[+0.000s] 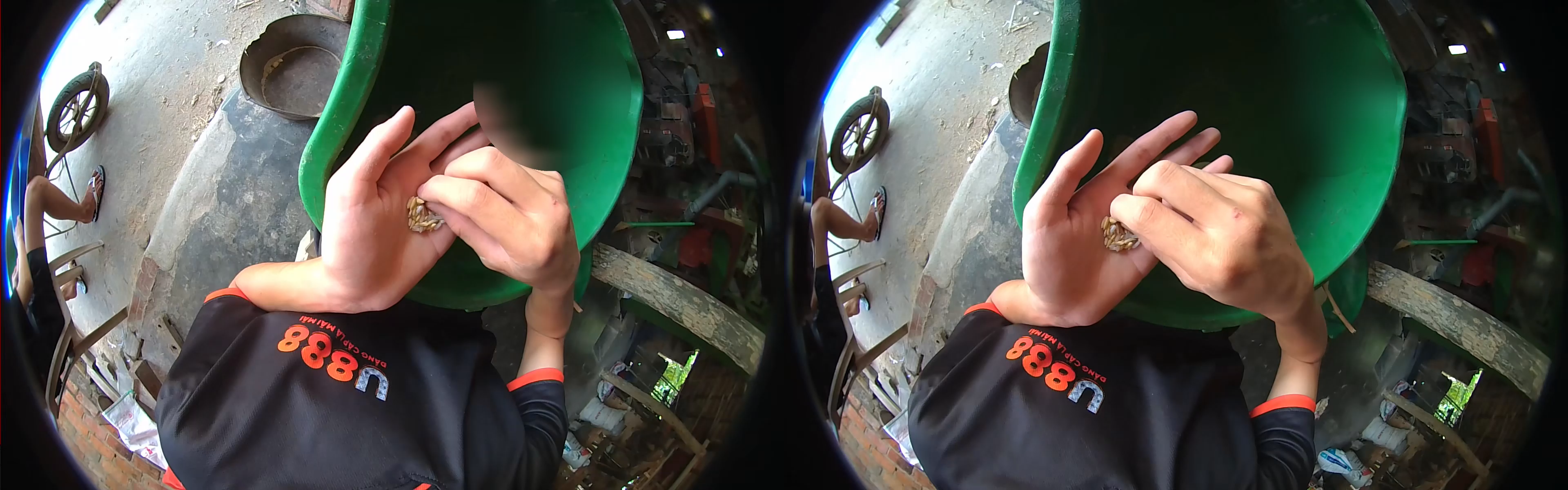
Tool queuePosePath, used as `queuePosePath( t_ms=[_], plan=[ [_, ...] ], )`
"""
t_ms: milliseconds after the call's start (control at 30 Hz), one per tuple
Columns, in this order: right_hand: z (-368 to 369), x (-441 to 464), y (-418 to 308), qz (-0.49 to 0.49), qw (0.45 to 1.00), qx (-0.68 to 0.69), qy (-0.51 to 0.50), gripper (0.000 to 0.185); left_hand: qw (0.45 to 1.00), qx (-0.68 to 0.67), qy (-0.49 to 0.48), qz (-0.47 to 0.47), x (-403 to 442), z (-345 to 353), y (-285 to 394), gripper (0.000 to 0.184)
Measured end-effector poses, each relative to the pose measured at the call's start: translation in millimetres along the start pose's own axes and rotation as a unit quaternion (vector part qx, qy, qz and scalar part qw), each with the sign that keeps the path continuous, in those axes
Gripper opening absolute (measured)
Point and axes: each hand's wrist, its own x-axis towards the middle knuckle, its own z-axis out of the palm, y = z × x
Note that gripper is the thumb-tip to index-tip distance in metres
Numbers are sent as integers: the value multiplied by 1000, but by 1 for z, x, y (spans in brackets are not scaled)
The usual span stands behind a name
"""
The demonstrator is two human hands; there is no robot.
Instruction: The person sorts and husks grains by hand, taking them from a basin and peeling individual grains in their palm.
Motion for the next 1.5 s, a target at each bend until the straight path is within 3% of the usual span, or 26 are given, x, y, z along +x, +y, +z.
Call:
queuePosePath(
  t_ms=[367, 633, 800, 1067, 1500],
  plan=[
    [0, 7, -3, 10, 1000, -9, 4, 22, 1000, 11, -13, 14, 3, -1, -3, 70],
    [-9, 7, 0, 71, 994, 86, -3, 21, 1000, 10, -9, 2, 1, 1, -1, 73],
    [-8, 8, -1, 26, 998, 55, -33, 23, 1000, 27, -15, -2, 0, -1, -2, 67],
    [-12, 7, -9, 52, 998, 32, -26, 19, 996, 12, -79, -28, 3, -18, -5, 64],
    [-13, 8, -13, 72, 997, 27, -32, 17, 998, 24, -48, -34, 11, -21, -8, 60]
  ],
)
